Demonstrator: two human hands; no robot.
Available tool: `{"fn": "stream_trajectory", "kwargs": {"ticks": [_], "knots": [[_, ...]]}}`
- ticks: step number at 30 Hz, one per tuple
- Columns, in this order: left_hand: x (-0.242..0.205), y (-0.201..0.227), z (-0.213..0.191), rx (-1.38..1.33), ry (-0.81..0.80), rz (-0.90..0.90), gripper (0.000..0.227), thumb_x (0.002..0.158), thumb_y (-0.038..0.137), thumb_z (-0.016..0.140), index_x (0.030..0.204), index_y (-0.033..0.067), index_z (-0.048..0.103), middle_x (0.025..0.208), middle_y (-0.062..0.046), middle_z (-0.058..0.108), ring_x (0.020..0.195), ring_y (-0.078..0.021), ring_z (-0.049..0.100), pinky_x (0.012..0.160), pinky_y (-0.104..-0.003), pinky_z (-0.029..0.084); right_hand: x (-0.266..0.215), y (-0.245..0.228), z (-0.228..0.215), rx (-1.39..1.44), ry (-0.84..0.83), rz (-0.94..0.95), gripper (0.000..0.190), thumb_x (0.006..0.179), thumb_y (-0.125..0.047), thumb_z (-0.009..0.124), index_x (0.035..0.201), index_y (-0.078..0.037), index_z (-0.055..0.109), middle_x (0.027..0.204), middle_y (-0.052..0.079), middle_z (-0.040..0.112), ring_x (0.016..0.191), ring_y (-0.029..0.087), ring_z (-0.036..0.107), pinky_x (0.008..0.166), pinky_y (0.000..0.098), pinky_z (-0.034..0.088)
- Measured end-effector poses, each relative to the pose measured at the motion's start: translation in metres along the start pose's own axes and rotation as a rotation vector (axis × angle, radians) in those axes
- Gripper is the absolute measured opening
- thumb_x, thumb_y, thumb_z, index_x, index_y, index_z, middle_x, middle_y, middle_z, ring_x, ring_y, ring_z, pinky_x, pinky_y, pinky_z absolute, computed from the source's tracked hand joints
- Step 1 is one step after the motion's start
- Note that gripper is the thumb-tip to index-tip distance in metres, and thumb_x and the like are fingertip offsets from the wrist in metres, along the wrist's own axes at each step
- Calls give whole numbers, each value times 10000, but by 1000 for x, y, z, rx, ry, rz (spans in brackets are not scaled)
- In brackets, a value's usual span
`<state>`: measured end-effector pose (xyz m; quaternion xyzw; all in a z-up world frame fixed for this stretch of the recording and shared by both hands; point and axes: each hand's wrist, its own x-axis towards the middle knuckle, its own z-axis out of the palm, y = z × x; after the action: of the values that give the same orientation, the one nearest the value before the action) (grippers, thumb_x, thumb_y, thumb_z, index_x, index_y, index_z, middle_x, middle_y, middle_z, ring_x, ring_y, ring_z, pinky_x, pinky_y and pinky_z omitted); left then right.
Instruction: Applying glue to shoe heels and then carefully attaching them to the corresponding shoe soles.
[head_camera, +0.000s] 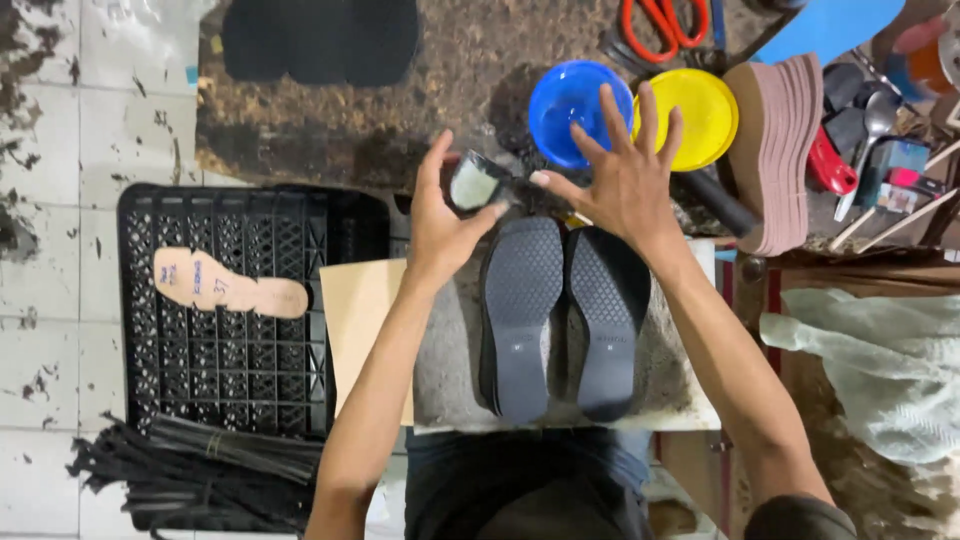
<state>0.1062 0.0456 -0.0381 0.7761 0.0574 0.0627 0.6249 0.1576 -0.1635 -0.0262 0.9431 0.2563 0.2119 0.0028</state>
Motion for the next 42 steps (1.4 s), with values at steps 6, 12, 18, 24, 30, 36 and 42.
{"fn": "stream_trajectory", "kwargs": {"ticks": [6, 12, 18, 24, 30, 36, 42], "knots": [[-54, 63, -11, -469, -204, -495, 423, 584, 106, 750, 955, 75, 548, 895, -43, 612, 851, -159, 576, 745, -266, 461, -13, -5, -35, 102, -111, 39, 676, 883, -698, 481, 1375, -239, 417, 1415, 101, 186, 1268, 356, 93, 978, 536, 87], [-97, 48, 4, -989, -285, -498, 479, 786, 2, 572, 1224, 81, 394, 1065, -228, 574, 730, -176, 530, 613, -240, 393, -34, -8, -28, 222, -69, 134, 551, 873, -626, 537, 1234, -213, 593, 1438, 21, 180, 1303, 255, 47, 972, 514, 137], [-116, 36, 13, -1402, -302, -528, 442, 887, 230, 438, 1311, 132, 367, 1156, -253, 508, 970, -312, 577, 812, -388, 500, -44, -36, -108, 985, 3, 334, 329, 907, -367, 374, 1040, -180, 610, 1358, 89, 346, 1279, 302, 176, 1042, 504, 96], [-167, 3, 34, -1480, -259, -488, 445, 812, 72, 528, 1239, 28, 416, 1058, -252, 558, 738, -232, 645, 587, -257, 562, -109, -93, -135, 894, 45, 177, 694, 812, -667, 175, 1285, -228, 431, 1459, 118, 45, 1326, 360, -34, 1075, 486, -8], [-180, 18, 31, -1495, -261, -411, 399, 801, -45, 495, 1194, -21, 430, 998, -267, 547, 755, -256, 600, 568, -230, 547, -131, -101, -140, 436, 59, 141, 878, 663, -821, 149, 1301, -278, 413, 1432, 165, 83, 1258, 476, -40, 1000, 584, -2], [-183, 35, 28, -1481, -308, -376, 384, 786, -57, 501, 1168, -57, 453, 855, -257, 596, 690, -235, 616, 604, -252, 541, -129, -104, -146, 611, 131, 65, 743, 751, -736, 142, 1286, -299, 417, 1443, 180, 66, 1288, 457, -34, 1001, 553, 32], [-186, 29, 25, -1513, -289, -316, 436, 773, -29, 535, 1192, -66, 421, 662, -221, 589, 598, -237, 609, 599, -303, 533, -142, -88, -151, 247, 188, 58, 719, 783, -760, 161, 1224, -329, 530, 1377, 185, 241, 1213, 500, 46, 926, 628, 41]]}}
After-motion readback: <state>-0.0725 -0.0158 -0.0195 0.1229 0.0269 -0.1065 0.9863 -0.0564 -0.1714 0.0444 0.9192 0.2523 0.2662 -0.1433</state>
